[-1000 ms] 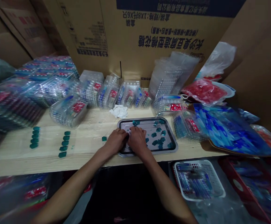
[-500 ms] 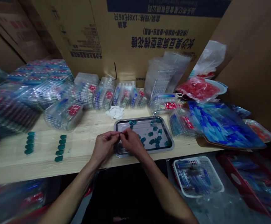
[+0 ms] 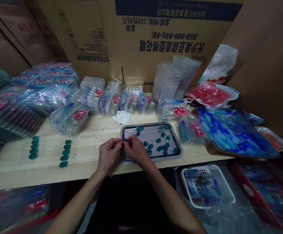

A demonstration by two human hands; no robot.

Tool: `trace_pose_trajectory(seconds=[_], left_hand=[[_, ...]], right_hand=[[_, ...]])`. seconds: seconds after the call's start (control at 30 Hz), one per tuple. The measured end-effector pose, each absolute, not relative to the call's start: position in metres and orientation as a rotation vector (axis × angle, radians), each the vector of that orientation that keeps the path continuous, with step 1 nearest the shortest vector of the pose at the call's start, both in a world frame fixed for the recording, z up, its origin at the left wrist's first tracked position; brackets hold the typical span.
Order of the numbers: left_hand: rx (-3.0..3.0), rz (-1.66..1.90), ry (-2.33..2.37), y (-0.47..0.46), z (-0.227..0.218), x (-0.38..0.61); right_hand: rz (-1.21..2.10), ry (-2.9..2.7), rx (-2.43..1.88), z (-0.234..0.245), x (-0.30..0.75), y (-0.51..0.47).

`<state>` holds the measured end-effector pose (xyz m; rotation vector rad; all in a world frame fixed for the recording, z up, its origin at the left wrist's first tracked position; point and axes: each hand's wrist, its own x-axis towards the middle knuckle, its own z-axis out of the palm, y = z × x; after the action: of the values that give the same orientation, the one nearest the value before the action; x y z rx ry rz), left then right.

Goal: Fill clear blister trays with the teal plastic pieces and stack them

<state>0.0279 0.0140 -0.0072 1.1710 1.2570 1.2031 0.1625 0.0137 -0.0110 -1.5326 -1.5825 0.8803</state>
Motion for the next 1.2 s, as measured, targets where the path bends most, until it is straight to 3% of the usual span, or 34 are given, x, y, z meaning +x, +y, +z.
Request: trace_pose_trajectory(seconds=[0.23,0.5,0.73,1.0,1.2], left_hand=[[0.991,1.241,1.216,0.008,-0.006,0.024],[0.921,1.046,1.129,0.022,0.013,-0.03],[1.731,0.991,1.391,0.02,-0.013,-0.082],[2.32,0.748,1.311,0.017,-0.045,-0.071],[2.227,0.87,1.393,0.008,-0.04,-0.069]], right_hand=[[0.965,-1.554,-1.575,-0.015,0.161,0.02],[0.67,-1.96,-1.332,0.005,0.154,0.011],[0.258,-2.167,-2.09,0.001,0.204,0.003],[0.403,-2.194,-2.1,-0.014,0.212,0.002],[0.532,-1.787,-1.791,-0.023,0.215,0.014]])
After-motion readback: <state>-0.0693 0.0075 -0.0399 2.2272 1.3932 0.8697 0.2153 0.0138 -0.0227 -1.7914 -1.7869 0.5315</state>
